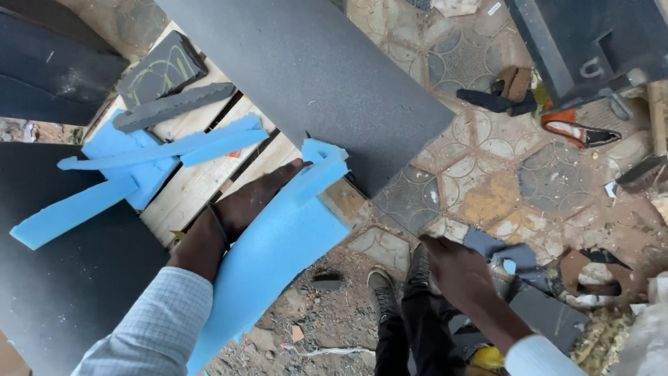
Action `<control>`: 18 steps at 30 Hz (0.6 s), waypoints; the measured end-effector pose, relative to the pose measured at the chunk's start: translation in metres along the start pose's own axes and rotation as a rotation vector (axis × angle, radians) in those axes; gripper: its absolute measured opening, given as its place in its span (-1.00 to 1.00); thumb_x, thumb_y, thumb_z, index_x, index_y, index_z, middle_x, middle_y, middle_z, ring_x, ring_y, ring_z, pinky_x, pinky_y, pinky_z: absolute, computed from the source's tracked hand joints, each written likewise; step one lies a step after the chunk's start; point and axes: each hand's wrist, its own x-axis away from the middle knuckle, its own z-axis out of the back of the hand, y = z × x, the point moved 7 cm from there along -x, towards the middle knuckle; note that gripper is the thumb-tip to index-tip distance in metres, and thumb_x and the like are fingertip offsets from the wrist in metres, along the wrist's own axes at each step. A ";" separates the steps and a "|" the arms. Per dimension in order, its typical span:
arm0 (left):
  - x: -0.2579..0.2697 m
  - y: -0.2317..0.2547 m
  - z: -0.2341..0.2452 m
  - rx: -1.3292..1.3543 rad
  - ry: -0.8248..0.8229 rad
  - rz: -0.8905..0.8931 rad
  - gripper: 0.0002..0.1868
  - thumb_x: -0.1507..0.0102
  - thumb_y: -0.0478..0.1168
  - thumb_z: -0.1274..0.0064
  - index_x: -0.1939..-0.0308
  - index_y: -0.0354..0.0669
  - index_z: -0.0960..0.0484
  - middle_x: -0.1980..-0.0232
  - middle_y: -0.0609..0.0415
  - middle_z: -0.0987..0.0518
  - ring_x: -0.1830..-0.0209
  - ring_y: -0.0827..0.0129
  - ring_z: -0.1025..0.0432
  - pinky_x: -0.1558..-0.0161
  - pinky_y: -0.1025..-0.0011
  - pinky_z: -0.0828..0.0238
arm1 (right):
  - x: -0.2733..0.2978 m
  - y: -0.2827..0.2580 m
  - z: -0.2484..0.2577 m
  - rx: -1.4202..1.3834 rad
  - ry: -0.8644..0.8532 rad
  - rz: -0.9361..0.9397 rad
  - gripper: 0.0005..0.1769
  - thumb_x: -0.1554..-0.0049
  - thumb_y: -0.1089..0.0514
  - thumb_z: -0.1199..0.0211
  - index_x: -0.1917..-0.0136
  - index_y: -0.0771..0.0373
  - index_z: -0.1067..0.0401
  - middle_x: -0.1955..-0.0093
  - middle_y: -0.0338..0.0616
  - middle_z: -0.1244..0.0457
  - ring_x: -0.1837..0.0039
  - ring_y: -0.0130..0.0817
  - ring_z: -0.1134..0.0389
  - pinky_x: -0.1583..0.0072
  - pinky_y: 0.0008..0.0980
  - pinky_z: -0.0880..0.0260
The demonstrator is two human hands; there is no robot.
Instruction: Cutting and fitting blue foam sheets onto a furniture frame using a long blade
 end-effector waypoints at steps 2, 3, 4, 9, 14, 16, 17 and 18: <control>0.002 -0.011 -0.008 -0.177 -0.050 -0.212 -0.29 -0.64 -0.02 -0.04 -0.81 -0.08 -0.17 -0.77 -0.42 -0.33 -0.74 -0.32 -0.38 -0.71 -0.16 -0.36 | -0.026 -0.022 0.012 -0.050 0.102 0.038 -0.33 -0.24 0.07 -0.23 -0.62 -0.19 -0.41 -0.22 -0.15 -0.49 -0.07 0.07 -0.59 0.08 0.22 -0.59; -0.015 0.006 -0.004 -0.178 -0.052 -0.210 -0.29 -0.64 -0.02 -0.04 -0.81 -0.08 -0.17 -0.77 -0.42 -0.33 -0.74 -0.32 -0.38 -0.71 -0.16 -0.36 | -0.039 -0.031 0.014 -0.053 0.101 0.039 -0.33 -0.24 0.07 -0.23 -0.62 -0.19 -0.41 -0.22 -0.15 -0.49 -0.07 0.07 -0.59 0.08 0.22 -0.59; -0.032 0.001 0.006 0.085 0.028 0.112 -0.43 -0.60 -0.09 -0.04 -0.69 -0.04 -0.38 -0.75 -0.22 -0.40 -0.58 -0.10 -0.52 -0.60 -0.01 -0.50 | -0.050 -0.045 0.024 -0.033 0.218 0.115 -0.44 -0.33 0.06 -0.20 -0.58 -0.11 -0.45 -0.12 -0.13 -0.49 0.03 0.05 -0.57 0.18 0.15 -0.52; -0.095 0.010 0.012 0.309 -0.166 0.295 -0.41 -0.51 -0.28 -0.12 -0.64 0.17 -0.57 -0.64 0.16 -0.62 -0.26 0.32 -0.60 -0.22 0.16 -0.59 | -0.040 -0.041 0.015 -0.064 0.122 0.045 -0.45 -0.37 0.03 -0.18 -0.61 -0.14 -0.41 -0.15 -0.11 -0.51 0.04 0.07 -0.59 0.16 0.16 -0.57; -0.144 -0.042 -0.047 0.006 -0.559 0.097 -0.16 -0.24 -0.57 0.05 -0.49 0.26 -0.77 -0.44 -0.03 -0.68 -0.06 0.24 -0.56 -0.03 0.32 -0.41 | -0.003 -0.017 0.012 -0.072 0.108 -0.009 -0.41 -0.23 0.07 -0.22 -0.53 -0.13 -0.43 -0.20 -0.12 -0.51 -0.06 0.19 -0.58 0.09 0.29 -0.56; -0.151 -0.001 -0.033 -0.074 -0.532 0.290 -0.44 -0.27 -0.36 -0.19 -0.31 0.26 -0.83 -0.35 0.11 -0.71 -0.10 0.30 -0.63 -0.09 0.29 -0.51 | 0.006 0.019 -0.034 -0.061 0.036 -0.145 -0.51 -0.13 0.00 -0.33 -0.35 -0.02 -0.55 -0.17 -0.04 -0.54 -0.08 0.24 -0.60 0.06 0.25 -0.57; -0.152 0.013 -0.023 -0.154 -0.500 0.481 -0.68 -0.30 -0.14 -0.43 -0.14 0.26 -0.90 -0.26 0.25 -0.74 -0.14 0.37 -0.71 -0.15 0.25 -0.61 | 0.013 0.040 -0.061 -0.049 -0.036 -0.281 -0.56 -0.03 -0.06 -0.44 -0.16 0.10 -0.67 -0.13 0.05 -0.57 -0.11 0.29 -0.61 0.03 0.21 -0.58; -0.148 0.010 -0.021 -0.156 -0.505 0.481 -0.68 -0.30 -0.14 -0.43 -0.14 0.26 -0.90 -0.26 0.25 -0.74 -0.14 0.37 -0.71 -0.15 0.25 -0.61 | 0.027 0.038 -0.045 -0.053 -0.037 -0.284 -0.56 -0.03 -0.06 -0.44 -0.16 0.10 -0.67 -0.13 0.05 -0.57 -0.11 0.29 -0.61 0.03 0.21 -0.58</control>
